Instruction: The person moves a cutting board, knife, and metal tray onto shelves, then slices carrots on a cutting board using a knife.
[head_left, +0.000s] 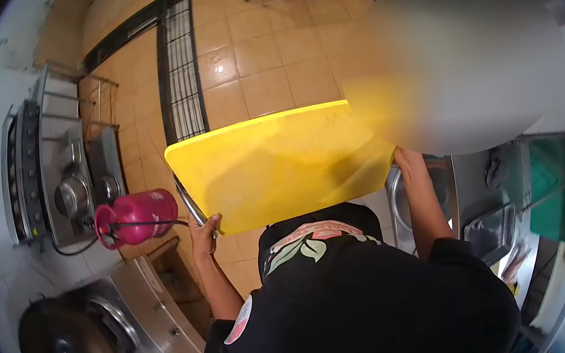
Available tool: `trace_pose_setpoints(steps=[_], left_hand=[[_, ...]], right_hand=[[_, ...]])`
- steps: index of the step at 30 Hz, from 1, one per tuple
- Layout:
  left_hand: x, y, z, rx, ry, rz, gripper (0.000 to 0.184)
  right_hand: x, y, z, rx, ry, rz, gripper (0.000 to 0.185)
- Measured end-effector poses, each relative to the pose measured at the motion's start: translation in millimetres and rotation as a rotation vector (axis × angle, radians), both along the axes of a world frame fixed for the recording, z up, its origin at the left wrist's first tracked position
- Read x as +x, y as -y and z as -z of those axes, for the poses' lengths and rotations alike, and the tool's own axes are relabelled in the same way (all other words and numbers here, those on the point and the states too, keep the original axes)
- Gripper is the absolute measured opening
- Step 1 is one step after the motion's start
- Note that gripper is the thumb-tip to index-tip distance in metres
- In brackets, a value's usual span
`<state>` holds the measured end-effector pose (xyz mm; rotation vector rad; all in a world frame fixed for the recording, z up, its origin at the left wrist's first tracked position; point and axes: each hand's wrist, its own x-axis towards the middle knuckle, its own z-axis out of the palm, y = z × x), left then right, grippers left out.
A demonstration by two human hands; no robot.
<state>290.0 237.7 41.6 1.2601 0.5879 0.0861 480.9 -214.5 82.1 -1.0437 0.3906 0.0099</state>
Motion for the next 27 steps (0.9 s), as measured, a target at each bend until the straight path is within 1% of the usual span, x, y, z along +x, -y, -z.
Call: trace_pose_setpoints(steps=[1, 2, 5, 6, 9, 10, 13, 14, 15, 16, 17, 18, 19, 20, 21, 23, 24, 25, 26, 27], left_hand=[[8.0, -3.7, 0.6, -0.019, -0.038, 0.026, 0.054], [12.6, -22.3, 17.3, -0.05, -0.064, 0.155, 0.051], [52.5, -29.0, 15.8, -0.028, -0.072, 0.446, 0.045], [69.0, -23.1, 6.1, -0.045, -0.076, 0.542, 0.041], [111.2, 1.8, 3.3, -0.003, -0.141, 0.842, 0.039], [120.9, 19.2, 12.0, 0.003, -0.039, 0.923, 0.042], [137.9, 87.2, -6.1, 0.096, 0.04, 1.055, 0.043], [143.8, 105.0, -5.0, 0.043, 0.069, 1.118, 0.042], [148.2, 122.0, -7.4, 0.042, 0.099, 1.188, 0.041], [153.3, 111.2, -18.9, 0.029, 0.133, 1.25, 0.041], [154.4, 115.4, -26.9, 0.027, 0.149, 1.308, 0.04], [154.0, 118.2, -31.6, 0.009, 0.13, 1.343, 0.04], [150.3, 127.4, -50.0, 0.032, 0.083, 1.38, 0.044], [140.4, 139.5, -61.7, 0.029, 0.13, 1.346, 0.047], [131.1, 148.4, -70.5, 0.031, 0.18, 1.309, 0.049], [125.7, 142.4, -88.1, 0.202, 0.177, 1.31, 0.054], [125.2, 127.0, -96.6, 0.288, 0.175, 1.303, 0.057], [127.1, 79.2, -70.9, 0.305, 0.21, 1.185, 0.063], [119.6, 58.5, -89.2, 0.354, 0.207, 1.132, 0.07], [111.7, 38.0, -102.7, 0.366, 0.225, 1.063, 0.066]], right_hand=[[-9.6, 4.6, 4.7, 0.004, -0.02, 0.024, 0.035], [-25.1, 10.1, 8.7, -0.01, -0.038, 0.054, 0.036], [-85.1, 31.9, 8.4, -0.039, -0.05, 0.219, 0.037], [-111.9, 37.6, 4.4, -0.043, -0.046, 0.291, 0.038], [-195.1, 55.3, 6.0, -0.097, -0.072, 0.513, 0.04], [-224.6, 63.2, 11.5, -0.101, -0.09, 0.579, 0.04], [-305.1, 77.1, 18.7, -0.156, -0.088, 0.731, 0.046], [-326.9, 82.0, 26.5, -0.163, -0.062, 0.782, 0.047], [-346.8, 86.3, 37.2, -0.168, -0.035, 0.827, 0.049], [-363.7, 66.6, 33.6, -0.214, -0.03, 0.819, 0.051], [-378.6, 57.1, 41.4, -0.215, -0.052, 0.899, 0.051], [-391.0, 52.6, 47.7, -0.219, -0.079, 0.962, 0.052], [-395.3, 54.1, 43.5, -0.229, -0.102, 1.011, 0.053], [-405.2, 57.0, 40.7, -0.313, -0.171, 0.997, 0.056], [-417.0, 69.6, 42.5, -0.363, -0.183, 0.913, 0.057], [-435.8, 92.2, 47.9, -0.449, -0.204, 0.732, 0.059], [-432.6, 97.4, 32.8, -0.43, -0.212, 0.64, 0.058], [-430.2, 103.8, 25.4, -0.466, -0.188, 0.482, 0.057], [-427.2, 112.5, 19.9, -0.503, -0.162, 0.316, 0.056], [-422.3, 120.0, 18.7, -0.536, -0.137, 0.142, 0.055]])
